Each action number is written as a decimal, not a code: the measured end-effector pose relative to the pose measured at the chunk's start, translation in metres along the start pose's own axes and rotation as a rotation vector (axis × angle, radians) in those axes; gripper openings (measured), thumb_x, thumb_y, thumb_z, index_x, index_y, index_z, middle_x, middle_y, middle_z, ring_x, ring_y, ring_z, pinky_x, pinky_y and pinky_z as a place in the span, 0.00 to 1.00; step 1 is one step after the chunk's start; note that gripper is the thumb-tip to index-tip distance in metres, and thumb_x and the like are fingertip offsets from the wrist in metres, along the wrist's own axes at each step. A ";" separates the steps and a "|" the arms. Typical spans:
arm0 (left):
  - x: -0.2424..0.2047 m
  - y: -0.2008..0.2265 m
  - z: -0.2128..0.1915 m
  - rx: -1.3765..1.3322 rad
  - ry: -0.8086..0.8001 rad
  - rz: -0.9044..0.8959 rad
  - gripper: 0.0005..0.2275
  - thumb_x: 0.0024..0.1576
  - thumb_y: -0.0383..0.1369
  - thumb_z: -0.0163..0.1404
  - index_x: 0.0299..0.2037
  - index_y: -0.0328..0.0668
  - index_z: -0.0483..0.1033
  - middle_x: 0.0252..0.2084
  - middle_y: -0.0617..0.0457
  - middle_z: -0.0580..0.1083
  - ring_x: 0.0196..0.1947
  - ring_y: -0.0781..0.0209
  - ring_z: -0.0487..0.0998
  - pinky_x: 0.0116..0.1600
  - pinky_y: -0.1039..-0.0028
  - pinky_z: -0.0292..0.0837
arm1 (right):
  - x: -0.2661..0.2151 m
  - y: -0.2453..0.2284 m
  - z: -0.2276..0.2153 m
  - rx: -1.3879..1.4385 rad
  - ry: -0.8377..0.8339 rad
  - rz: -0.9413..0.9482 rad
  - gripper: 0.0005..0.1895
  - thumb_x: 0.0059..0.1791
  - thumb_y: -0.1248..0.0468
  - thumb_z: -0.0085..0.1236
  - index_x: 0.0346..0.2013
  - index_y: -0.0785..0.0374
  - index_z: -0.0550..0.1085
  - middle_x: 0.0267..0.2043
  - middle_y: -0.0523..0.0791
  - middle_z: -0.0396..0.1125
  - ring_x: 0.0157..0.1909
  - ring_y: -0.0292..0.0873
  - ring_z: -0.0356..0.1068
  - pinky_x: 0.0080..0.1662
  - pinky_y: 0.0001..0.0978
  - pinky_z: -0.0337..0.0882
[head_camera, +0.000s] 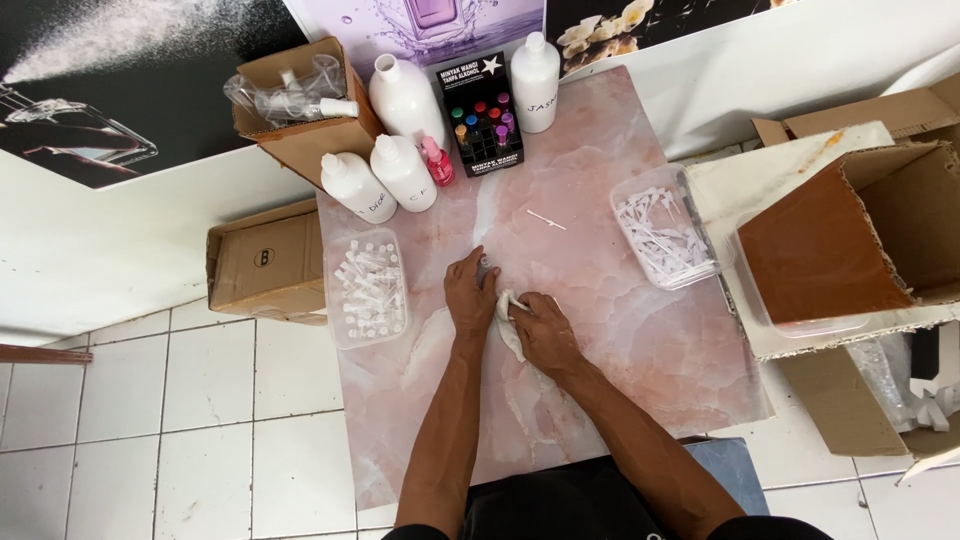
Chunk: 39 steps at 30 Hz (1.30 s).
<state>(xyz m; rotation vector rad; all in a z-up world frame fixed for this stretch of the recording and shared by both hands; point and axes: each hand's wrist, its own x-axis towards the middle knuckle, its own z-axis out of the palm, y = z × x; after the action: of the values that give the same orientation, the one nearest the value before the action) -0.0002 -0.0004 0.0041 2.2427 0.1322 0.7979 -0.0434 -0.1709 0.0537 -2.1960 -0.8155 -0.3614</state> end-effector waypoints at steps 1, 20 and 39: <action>-0.001 -0.001 0.001 -0.001 0.001 0.001 0.20 0.55 0.30 0.63 0.58 0.42 0.76 0.45 0.52 0.80 0.47 0.58 0.78 0.59 0.66 0.67 | 0.000 0.000 -0.001 -0.001 0.001 -0.001 0.10 0.49 0.71 0.55 0.43 0.60 0.79 0.42 0.49 0.66 0.45 0.55 0.71 0.47 0.44 0.73; 0.001 0.007 -0.003 0.028 -0.023 -0.089 0.25 0.52 0.27 0.62 0.62 0.46 0.72 0.45 0.54 0.78 0.47 0.54 0.77 0.54 0.62 0.70 | -0.005 0.005 0.004 0.012 -0.049 0.041 0.09 0.52 0.68 0.54 0.45 0.58 0.78 0.44 0.48 0.66 0.48 0.55 0.71 0.50 0.45 0.72; -0.005 -0.037 0.008 -0.102 -0.088 -0.170 0.31 0.47 0.18 0.51 0.67 0.39 0.67 0.53 0.42 0.77 0.51 0.43 0.78 0.58 0.58 0.72 | 0.000 0.004 -0.002 0.124 -0.280 0.191 0.19 0.51 0.58 0.57 0.56 0.55 0.75 0.54 0.55 0.66 0.57 0.64 0.68 0.58 0.55 0.69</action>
<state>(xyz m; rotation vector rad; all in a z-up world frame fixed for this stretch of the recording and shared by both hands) 0.0052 0.0199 -0.0280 2.1339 0.2314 0.6014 -0.0408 -0.1744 0.0523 -2.2120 -0.7443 0.0907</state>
